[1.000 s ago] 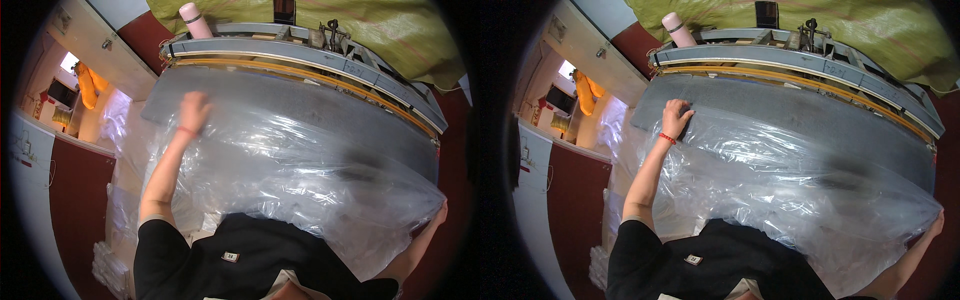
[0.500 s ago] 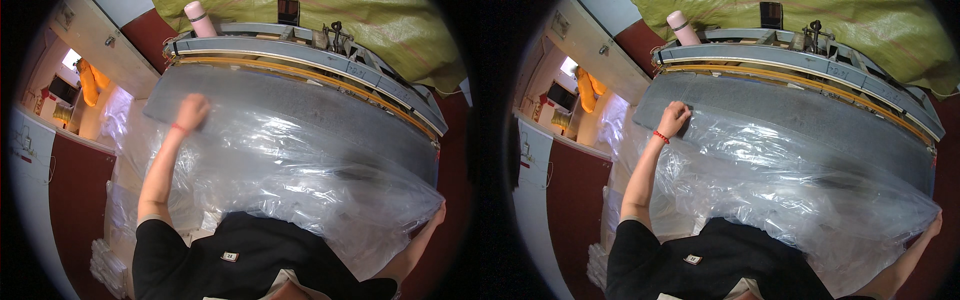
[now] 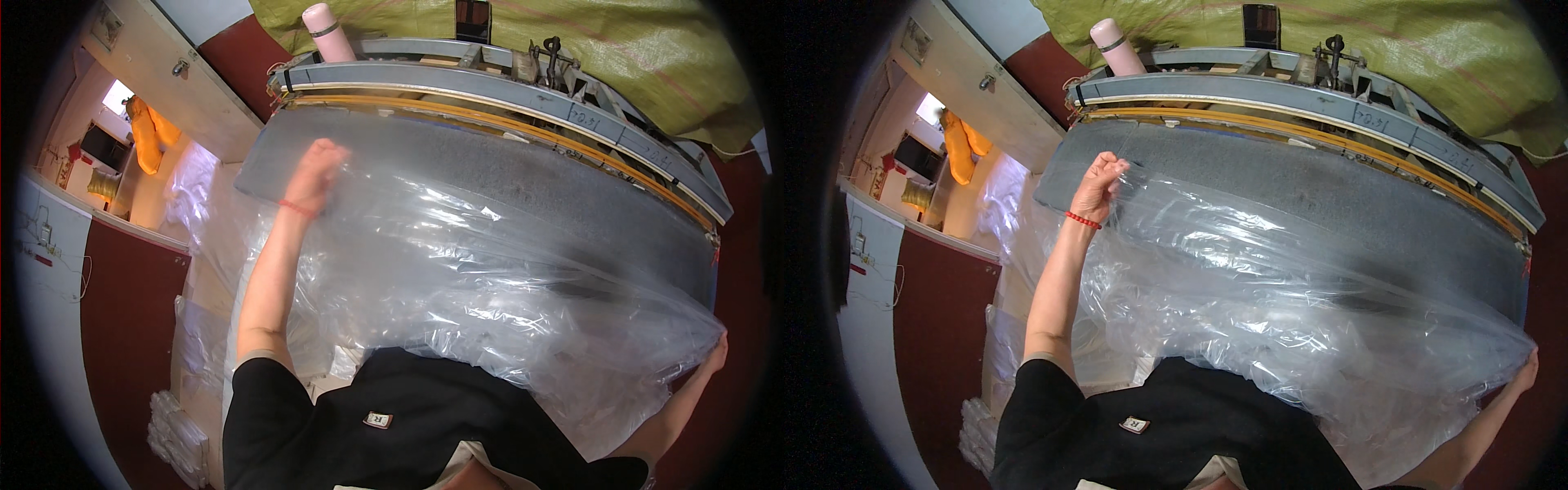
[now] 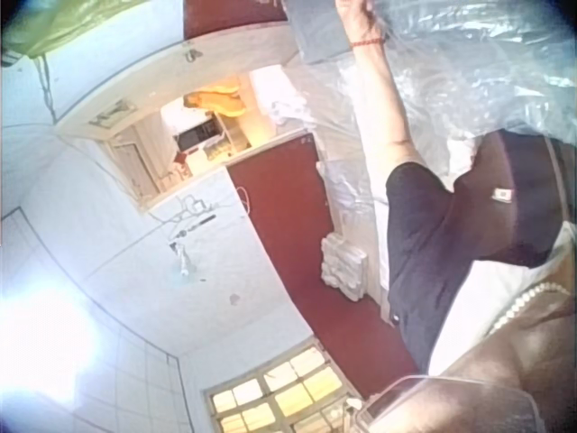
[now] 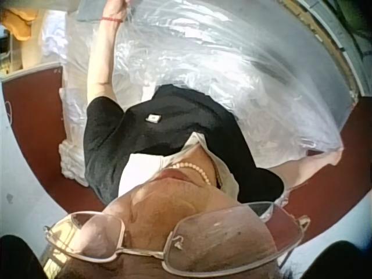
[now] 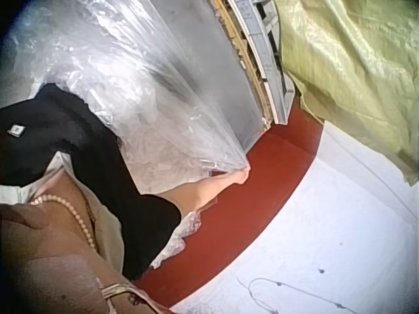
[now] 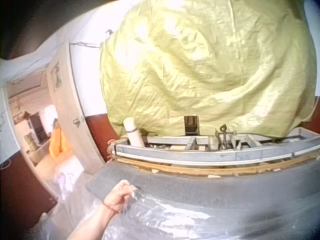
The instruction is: The recorder is seen sealing plastic bags using a heat sealing machine.
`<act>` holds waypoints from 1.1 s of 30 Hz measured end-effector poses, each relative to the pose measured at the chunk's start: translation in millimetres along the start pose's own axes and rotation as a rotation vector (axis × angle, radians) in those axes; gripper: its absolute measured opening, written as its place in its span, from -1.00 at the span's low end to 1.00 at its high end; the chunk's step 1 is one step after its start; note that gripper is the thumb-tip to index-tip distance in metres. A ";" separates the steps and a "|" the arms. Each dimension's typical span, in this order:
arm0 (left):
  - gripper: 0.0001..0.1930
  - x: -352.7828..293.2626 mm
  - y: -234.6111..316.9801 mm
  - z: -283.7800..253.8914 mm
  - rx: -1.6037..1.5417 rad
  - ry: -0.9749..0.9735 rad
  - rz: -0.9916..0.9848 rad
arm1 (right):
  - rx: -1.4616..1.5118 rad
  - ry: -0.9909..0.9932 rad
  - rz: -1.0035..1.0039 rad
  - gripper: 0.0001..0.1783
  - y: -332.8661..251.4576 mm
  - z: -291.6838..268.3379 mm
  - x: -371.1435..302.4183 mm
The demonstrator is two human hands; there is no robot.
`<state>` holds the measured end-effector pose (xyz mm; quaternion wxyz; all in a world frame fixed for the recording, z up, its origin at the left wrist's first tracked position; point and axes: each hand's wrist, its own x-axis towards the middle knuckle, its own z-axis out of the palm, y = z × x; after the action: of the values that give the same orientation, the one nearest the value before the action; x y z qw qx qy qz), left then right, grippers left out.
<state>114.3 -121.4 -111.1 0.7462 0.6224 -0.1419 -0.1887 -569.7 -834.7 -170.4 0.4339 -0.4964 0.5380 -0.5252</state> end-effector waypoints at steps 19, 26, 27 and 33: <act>-0.57 8.8 -14.9 3.7 1.331 0.101 0.174 | 0.063 -0.060 0.058 -0.45 -29.1 -54.4 -5.6; -0.80 18.8 -22.8 -8.1 1.312 0.025 0.082 | 0.051 -0.089 -0.015 -0.52 16.3 -74.0 35.6; -0.82 18.9 -19.7 -8.1 1.231 0.011 0.087 | 0.018 -0.305 0.031 -0.54 23.7 -71.0 49.0; -0.89 47.3 38.3 -3.2 0.593 0.393 0.254 | -0.538 -0.023 0.118 -0.52 -4.9 19.3 87.7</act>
<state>161.9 -134.4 -75.2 0.5640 0.8132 -0.1208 0.0778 -561.7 -923.9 -162.1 0.3224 -0.5674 0.6813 -0.3315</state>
